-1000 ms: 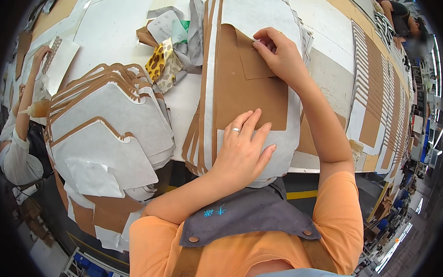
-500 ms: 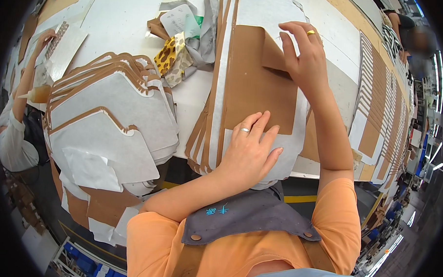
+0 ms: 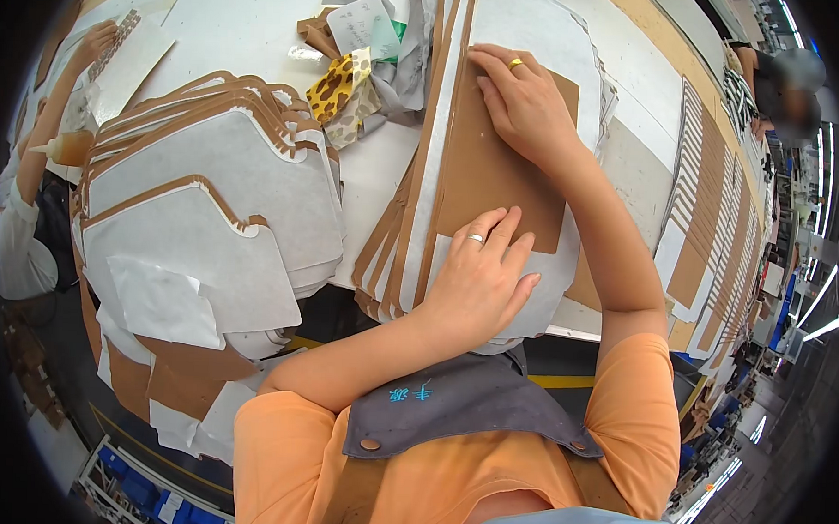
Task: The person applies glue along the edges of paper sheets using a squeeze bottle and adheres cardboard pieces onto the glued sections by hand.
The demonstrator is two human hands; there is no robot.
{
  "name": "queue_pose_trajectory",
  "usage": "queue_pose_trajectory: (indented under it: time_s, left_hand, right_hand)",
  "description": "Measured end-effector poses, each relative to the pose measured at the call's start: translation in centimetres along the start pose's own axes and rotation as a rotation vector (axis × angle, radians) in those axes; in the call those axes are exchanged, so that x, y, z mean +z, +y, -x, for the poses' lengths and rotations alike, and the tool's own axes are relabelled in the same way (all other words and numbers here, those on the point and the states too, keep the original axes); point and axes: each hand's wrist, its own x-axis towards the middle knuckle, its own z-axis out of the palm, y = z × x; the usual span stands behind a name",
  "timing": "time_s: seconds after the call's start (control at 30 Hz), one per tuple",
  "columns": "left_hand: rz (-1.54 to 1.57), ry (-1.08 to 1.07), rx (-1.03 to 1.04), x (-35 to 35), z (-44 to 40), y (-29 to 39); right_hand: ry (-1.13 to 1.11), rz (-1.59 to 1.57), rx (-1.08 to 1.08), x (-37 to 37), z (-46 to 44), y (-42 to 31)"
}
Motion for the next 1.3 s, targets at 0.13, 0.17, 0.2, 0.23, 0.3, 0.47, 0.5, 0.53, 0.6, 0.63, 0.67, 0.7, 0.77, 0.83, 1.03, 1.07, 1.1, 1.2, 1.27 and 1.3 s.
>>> queue_pose_trajectory:
  time_s: [0.13, 0.17, 0.2, 0.23, 0.3, 0.47, 0.5, 0.53, 0.6, 0.63, 0.67, 0.7, 0.77, 0.83, 1.03, 1.07, 1.1, 1.2, 1.27, 1.3]
  left_hand:
    - [0.006, 0.011, 0.004, 0.0, 0.0, -0.1]
    - [0.018, 0.009, -0.003, 0.0, 0.1, -0.1]
    - [0.028, 0.008, -0.007, 0.0, 0.1, 0.0]
    - [0.037, 0.008, -0.009, 0.0, 0.1, 0.0]
    - [0.076, 0.023, 0.017, 0.2, 0.4, 0.0]
    - [0.019, 0.055, 0.035, -0.7, 1.5, 0.1]
    - [-0.021, 0.057, 0.018, -1.0, 1.5, 0.0]
    - [-0.062, 0.06, 0.001, -1.1, 1.5, -0.1]
    - [-0.077, 0.042, -0.004, -0.4, 1.6, -0.5]
    - [-0.084, 0.032, -0.006, -0.2, 1.6, -0.5]
    - [-0.085, 0.008, -0.009, -0.1, 1.6, -0.4]
    - [-0.09, 0.002, -0.011, 0.0, 1.6, -0.4]
    - [-0.103, -0.008, -0.015, 0.2, 1.5, -0.4]
    - [-0.104, -0.019, -0.019, 0.2, 1.5, -0.3]
    - [-0.142, -0.021, -0.015, 0.4, 1.5, -0.2]
    - [-0.144, -0.021, -0.016, 0.4, 1.5, -0.2]
    - [-0.152, -0.025, -0.015, 0.4, 1.5, -0.1]
    - [-0.177, -0.036, -0.013, 0.2, 1.4, 0.0]
    - [-0.189, -0.043, -0.013, 0.3, 1.4, 0.0]
    - [-0.194, -0.045, -0.014, 0.3, 1.3, -0.1]
  right_hand:
    - [-0.028, 0.056, 0.017, 0.4, -0.6, 0.4]
    - [-0.036, 0.025, 0.033, 0.6, -0.7, 0.7]
    - [-0.043, -0.003, 0.049, 0.7, -0.9, 1.1]
    - [-0.047, -0.03, 0.064, 0.6, -1.0, 1.3]
    - [-0.007, -0.084, 0.102, 0.0, -0.7, 1.1]
    - [-0.078, -0.225, 0.071, -2.4, 2.2, -0.6]
    - [-0.136, -0.218, 0.037, -2.8, 2.8, -1.4]
    - [-0.193, -0.212, 0.002, -3.3, 3.4, -2.3]
    - [-0.361, -0.161, -0.064, -3.9, 4.3, -3.4]
    - [-0.397, -0.145, -0.088, -3.9, 4.7, -3.4]
    - [-0.433, -0.129, -0.111, -3.6, 5.3, -3.4]
    - [-0.469, -0.113, -0.134, -3.4, 5.8, -3.3]
    - [-0.507, -0.098, -0.164, -3.3, 5.8, -2.6]
    - [-0.532, -0.083, -0.196, -3.4, 5.6, -2.2]
    - [-0.357, -0.044, -0.121, -2.4, 3.9, 0.3]
    - [-0.339, -0.039, -0.103, -2.3, 3.4, 0.6]
    - [-0.329, -0.033, -0.092, -2.0, 2.8, 1.0]
    - [-0.278, -0.028, -0.063, -0.9, 1.6, 2.0]
    - [-0.292, -0.025, -0.042, -0.7, 1.0, 2.2]
    - [-0.3, -0.025, -0.03, -0.6, 0.9, 2.2]
